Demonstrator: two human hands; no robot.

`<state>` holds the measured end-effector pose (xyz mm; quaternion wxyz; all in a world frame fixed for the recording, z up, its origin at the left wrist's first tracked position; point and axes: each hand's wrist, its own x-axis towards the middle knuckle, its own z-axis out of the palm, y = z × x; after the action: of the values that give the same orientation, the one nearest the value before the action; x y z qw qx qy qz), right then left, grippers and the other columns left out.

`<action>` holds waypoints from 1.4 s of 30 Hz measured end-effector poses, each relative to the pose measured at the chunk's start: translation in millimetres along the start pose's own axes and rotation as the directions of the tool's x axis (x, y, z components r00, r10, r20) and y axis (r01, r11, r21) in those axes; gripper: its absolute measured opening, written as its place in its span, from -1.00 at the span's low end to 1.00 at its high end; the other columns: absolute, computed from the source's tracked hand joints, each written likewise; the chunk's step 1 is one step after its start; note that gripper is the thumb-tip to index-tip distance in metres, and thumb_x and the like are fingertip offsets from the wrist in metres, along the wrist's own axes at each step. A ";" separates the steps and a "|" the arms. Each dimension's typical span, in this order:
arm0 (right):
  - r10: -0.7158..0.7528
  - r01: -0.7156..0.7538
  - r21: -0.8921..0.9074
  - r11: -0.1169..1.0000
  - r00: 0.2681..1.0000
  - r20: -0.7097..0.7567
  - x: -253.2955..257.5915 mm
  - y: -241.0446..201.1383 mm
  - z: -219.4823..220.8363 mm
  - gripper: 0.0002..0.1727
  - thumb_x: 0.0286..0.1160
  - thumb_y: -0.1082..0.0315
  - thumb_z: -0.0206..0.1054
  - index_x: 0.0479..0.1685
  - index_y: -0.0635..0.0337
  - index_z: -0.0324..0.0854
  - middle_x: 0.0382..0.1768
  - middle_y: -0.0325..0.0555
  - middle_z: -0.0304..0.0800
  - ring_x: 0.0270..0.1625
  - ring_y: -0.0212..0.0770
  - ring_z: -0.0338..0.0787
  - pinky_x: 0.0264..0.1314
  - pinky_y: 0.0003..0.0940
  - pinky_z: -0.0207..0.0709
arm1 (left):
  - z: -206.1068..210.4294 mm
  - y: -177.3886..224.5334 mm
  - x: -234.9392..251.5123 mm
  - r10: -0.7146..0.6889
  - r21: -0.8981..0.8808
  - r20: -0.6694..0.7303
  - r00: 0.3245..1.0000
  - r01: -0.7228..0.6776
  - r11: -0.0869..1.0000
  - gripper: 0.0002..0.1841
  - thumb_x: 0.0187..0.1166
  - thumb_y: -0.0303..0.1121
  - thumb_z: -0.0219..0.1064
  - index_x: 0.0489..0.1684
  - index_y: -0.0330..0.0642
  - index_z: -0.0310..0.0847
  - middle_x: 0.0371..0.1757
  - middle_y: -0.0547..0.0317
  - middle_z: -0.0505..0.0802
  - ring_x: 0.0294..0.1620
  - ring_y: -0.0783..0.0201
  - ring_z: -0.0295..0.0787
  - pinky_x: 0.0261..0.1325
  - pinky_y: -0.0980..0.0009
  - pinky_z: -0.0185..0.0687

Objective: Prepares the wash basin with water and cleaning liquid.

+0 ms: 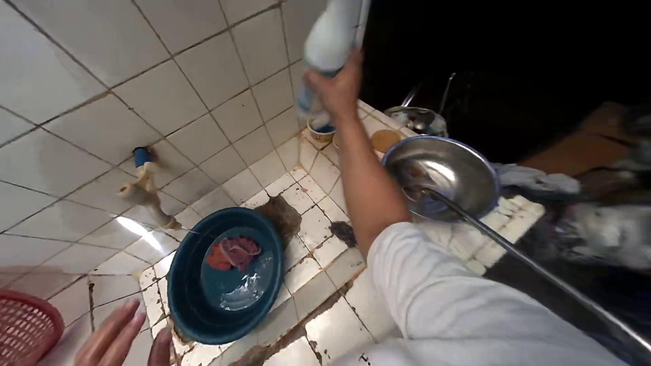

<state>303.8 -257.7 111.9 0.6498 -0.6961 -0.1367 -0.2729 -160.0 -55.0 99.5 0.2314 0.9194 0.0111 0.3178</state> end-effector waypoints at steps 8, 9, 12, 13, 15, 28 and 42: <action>-0.047 -0.114 0.083 0.990 0.284 0.958 -255.3 -87.5 -27.6 -0.02 -0.14 0.38 0.81 0.50 0.45 0.47 0.25 0.31 0.77 0.35 0.12 0.76 0.48 0.08 0.56 | 14.8 15.2 40.9 0.148 0.162 0.326 0.934 -0.209 0.964 -0.51 0.76 -0.30 0.12 0.66 -0.14 0.47 0.62 -0.42 0.52 0.52 -0.40 0.56 0.46 -0.23 0.51; -0.028 -0.117 0.053 0.992 0.207 0.978 -272.1 -93.6 -33.4 -0.05 -0.10 0.39 0.79 0.51 0.46 0.47 0.29 0.34 0.74 0.39 0.15 0.73 0.51 0.10 0.53 | 14.4 12.4 30.0 0.125 0.132 0.368 0.921 -0.185 0.974 -0.56 0.71 -0.41 0.13 0.56 -0.19 0.58 0.51 -0.40 0.62 0.37 -0.34 0.71 0.32 -0.16 0.67; 0.067 -0.084 -0.058 0.995 0.109 0.992 -302.2 -102.8 -46.9 -0.07 -0.04 0.38 0.76 0.52 0.44 0.45 0.34 0.37 0.70 0.41 0.25 0.70 0.47 0.24 0.51 | 12.5 6.9 -5.6 0.003 0.082 0.395 0.919 -0.039 0.996 -0.62 0.65 -0.48 0.20 0.40 -0.33 0.66 0.25 -0.42 0.74 0.10 -0.28 0.82 0.11 -0.11 0.76; 0.110 -0.041 -0.107 0.993 0.088 0.990 -307.4 -106.2 -49.8 -0.06 -0.01 0.34 0.75 0.55 0.41 0.44 0.38 0.36 0.66 0.44 0.27 0.67 0.46 0.28 0.50 | 11.8 8.5 -14.4 -0.084 0.092 0.401 0.912 0.052 0.994 -0.62 0.68 -0.44 0.19 0.40 -0.41 0.62 0.19 -0.45 0.74 0.07 -0.31 0.81 0.11 -0.15 0.73; 0.184 0.077 -0.190 0.979 0.069 0.980 -312.7 -116.5 -54.0 -0.03 0.08 0.26 0.73 0.64 0.32 0.38 0.49 0.35 0.57 0.55 0.30 0.56 0.53 0.31 0.42 | 10.4 14.5 -24.6 -0.338 0.150 0.419 0.843 0.303 0.941 -0.59 0.80 -0.33 0.13 0.38 -0.53 0.53 0.12 -0.47 0.77 0.08 -0.33 0.79 0.20 -0.23 0.64; 0.000 0.543 -0.045 0.839 0.082 0.997 -352.8 -134.7 -34.3 -0.06 0.17 0.22 0.67 0.73 0.05 0.39 0.45 0.34 0.61 0.52 0.40 0.54 0.47 0.41 0.33 | -3.3 -8.7 -58.5 -0.882 0.146 0.419 0.216 0.943 0.301 -0.32 0.95 -0.05 -0.36 0.18 -0.51 0.57 -0.01 -0.27 0.72 -0.09 -0.01 0.65 0.09 0.02 0.53; 0.192 0.469 -0.184 0.864 0.031 0.981 -376.2 -147.9 -20.6 -0.02 0.20 0.12 0.64 0.77 0.11 0.32 0.53 0.34 0.53 0.60 0.39 0.47 0.52 0.38 0.32 | -39.9 -16.3 -115.7 -0.898 -0.288 0.306 0.317 0.929 0.230 -0.57 0.93 -0.15 -0.08 0.32 -0.41 0.40 -0.37 0.12 0.57 -0.56 0.36 0.54 -0.37 0.41 0.61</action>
<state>-87.0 -198.6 24.9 0.1506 -0.8010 -0.5456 0.1951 -273.8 -43.1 53.0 0.5617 0.6767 0.4688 0.0821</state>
